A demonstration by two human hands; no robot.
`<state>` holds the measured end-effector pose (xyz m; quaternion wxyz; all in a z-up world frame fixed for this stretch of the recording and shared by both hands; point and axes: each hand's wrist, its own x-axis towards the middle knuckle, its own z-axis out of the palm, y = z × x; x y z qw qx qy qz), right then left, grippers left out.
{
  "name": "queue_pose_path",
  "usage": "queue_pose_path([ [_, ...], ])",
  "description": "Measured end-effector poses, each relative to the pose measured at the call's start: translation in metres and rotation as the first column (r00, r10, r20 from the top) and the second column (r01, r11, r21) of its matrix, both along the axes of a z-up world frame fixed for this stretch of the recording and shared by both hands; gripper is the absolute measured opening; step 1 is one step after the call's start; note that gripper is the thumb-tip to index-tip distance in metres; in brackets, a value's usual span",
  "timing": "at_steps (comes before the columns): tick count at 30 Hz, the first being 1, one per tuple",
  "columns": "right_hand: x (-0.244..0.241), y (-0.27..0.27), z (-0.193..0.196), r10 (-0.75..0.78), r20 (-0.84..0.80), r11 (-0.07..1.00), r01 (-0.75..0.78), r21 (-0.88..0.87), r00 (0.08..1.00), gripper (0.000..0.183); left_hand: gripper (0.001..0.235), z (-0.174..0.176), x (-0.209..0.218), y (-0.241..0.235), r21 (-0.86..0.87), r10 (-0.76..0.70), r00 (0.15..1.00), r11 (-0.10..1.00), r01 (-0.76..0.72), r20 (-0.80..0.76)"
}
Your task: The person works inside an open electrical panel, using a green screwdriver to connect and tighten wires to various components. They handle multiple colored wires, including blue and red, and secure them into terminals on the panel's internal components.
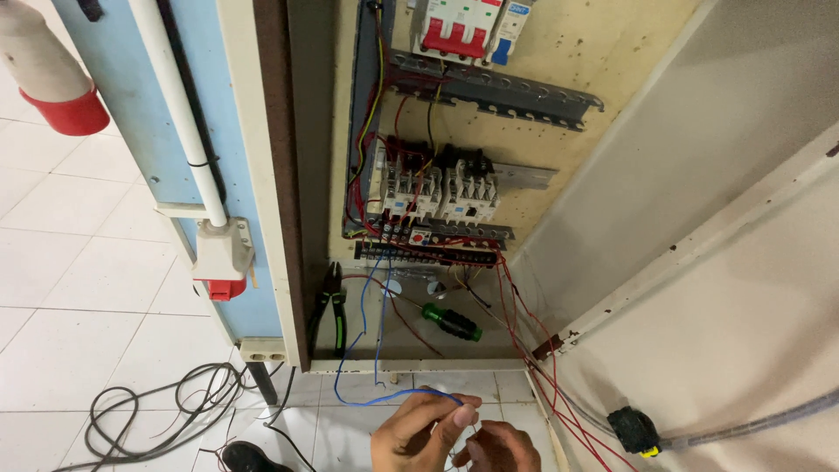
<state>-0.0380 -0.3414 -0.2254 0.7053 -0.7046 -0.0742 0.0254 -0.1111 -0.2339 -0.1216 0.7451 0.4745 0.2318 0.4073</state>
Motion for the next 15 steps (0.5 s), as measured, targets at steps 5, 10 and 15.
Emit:
queue_pose_path([
  [5,-0.020,0.007,0.056,-0.059,-0.063,0.996,0.055,-0.075,0.996,0.015,0.012,0.003,0.002,-0.008,0.015,0.082,0.995,0.996,-0.083,0.065],
  [10,-0.021,0.011,0.050,0.083,0.139,0.992,-0.068,-0.105,0.987,0.027,0.012,0.010,-0.002,-0.010,-0.005,0.036,0.999,0.999,-0.036,-0.017],
  [15,0.002,-0.018,0.048,0.506,-0.132,0.824,-0.432,0.367,0.853,0.021,0.014,0.004,-0.002,-0.002,0.060,-0.030,0.987,0.998,0.021,0.156],
])
